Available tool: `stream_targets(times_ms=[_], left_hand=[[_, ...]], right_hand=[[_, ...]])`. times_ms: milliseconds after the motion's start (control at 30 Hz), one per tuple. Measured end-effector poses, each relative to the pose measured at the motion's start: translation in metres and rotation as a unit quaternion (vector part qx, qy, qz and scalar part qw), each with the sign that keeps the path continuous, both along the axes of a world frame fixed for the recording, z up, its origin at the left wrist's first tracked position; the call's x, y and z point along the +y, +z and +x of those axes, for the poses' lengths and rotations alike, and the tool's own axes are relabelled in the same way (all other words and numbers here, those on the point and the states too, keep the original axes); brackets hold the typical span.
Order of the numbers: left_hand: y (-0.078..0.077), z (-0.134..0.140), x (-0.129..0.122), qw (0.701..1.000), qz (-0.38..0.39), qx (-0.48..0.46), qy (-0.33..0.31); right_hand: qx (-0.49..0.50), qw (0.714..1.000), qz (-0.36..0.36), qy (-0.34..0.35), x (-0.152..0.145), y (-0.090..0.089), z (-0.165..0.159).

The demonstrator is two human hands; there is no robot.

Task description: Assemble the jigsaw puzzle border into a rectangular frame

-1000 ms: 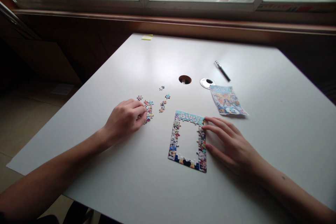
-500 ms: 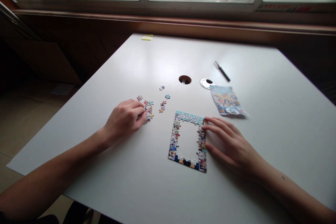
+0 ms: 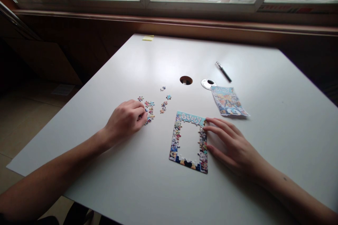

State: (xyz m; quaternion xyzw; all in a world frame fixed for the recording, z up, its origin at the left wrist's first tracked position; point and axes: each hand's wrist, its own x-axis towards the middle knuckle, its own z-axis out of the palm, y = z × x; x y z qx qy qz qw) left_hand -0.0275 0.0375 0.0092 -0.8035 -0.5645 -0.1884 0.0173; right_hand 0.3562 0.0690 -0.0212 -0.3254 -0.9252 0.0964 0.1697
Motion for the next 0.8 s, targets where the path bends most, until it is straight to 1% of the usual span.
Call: stream_targets(times_ms=[233,300,367,467,567,800], left_hand=[[-0.002,-0.001,0.002,1.000,0.005,-0.025,0.004],[-0.004,-0.002,0.003,1.000,0.003,-0.015,0.006],[-0.007,-0.003,0.004,1.000,-0.016,0.012,-0.001],[-0.011,-0.005,0.003,0.996,-0.070,0.054,-0.025],[-0.012,-0.006,0.002,0.992,-0.104,0.069,-0.031],[-0.009,-0.005,0.003,0.995,-0.073,0.056,-0.028]], right_hand=[[-0.003,1.000,-0.002,-0.002,0.000,0.000,0.000],[-0.004,1.000,-0.001,-0.001,-0.001,0.001,0.000],[-0.004,1.000,-0.001,-0.001,-0.001,0.001,0.000],[-0.003,1.000,-0.003,-0.002,-0.001,0.001,0.000],[-0.004,1.000,-0.003,-0.002,-0.001,0.001,0.000],[-0.003,1.000,-0.006,-0.005,-0.001,0.001,-0.001]])
